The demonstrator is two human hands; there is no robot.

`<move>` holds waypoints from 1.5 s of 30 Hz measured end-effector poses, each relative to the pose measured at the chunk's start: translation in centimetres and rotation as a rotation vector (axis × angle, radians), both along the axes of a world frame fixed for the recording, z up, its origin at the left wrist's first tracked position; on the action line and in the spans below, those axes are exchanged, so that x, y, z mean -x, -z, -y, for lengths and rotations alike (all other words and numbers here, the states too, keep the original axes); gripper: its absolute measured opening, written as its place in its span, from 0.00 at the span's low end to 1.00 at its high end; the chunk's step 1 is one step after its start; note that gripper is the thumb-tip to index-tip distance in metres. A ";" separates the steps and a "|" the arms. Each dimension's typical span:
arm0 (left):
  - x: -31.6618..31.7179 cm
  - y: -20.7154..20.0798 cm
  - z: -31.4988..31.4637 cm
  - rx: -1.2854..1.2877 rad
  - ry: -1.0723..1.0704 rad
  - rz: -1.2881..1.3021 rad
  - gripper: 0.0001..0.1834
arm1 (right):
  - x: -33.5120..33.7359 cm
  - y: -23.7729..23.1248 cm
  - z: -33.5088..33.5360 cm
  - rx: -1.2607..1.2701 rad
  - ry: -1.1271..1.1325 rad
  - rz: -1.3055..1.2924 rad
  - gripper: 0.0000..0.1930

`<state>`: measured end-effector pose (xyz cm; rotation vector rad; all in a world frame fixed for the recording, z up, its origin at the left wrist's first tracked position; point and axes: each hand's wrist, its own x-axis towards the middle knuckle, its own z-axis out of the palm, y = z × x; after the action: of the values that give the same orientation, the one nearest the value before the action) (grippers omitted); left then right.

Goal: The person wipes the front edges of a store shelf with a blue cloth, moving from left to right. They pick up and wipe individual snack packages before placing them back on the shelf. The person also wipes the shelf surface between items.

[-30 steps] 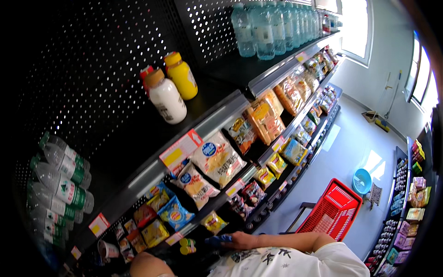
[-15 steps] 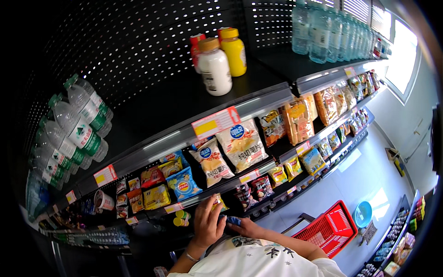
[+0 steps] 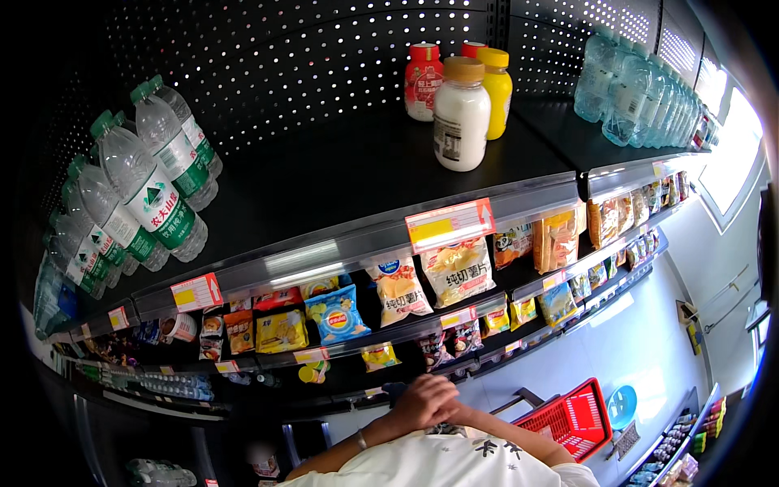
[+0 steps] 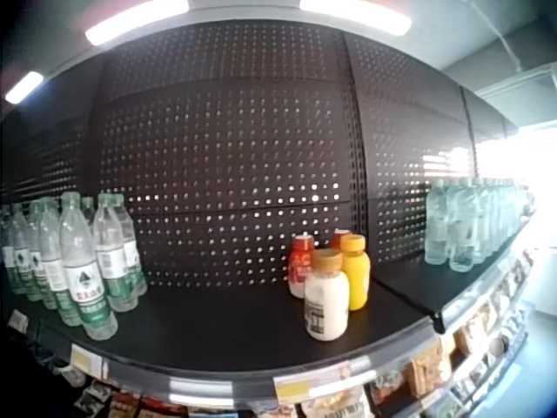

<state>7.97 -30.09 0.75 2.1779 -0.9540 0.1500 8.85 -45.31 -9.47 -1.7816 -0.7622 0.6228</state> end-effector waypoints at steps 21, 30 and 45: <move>-3.4 3.4 -3.2 0.119 0.301 -0.967 0.39 | -4.3 -3.5 -5.2 0.261 -0.097 -0.206 0.15; -3.7 5.6 -6.1 0.199 0.236 -0.876 0.37 | -5.8 -3.8 -12.9 0.301 -0.286 -0.197 0.15; -4.9 10.9 -4.3 0.384 0.152 -0.876 0.34 | -8.7 -4.6 -11.1 0.454 -0.311 -0.209 0.16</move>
<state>12.91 -25.80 -10.15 1.5489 -0.5111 -0.6012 17.53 -34.22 -4.85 -1.9752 -0.8028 1.2496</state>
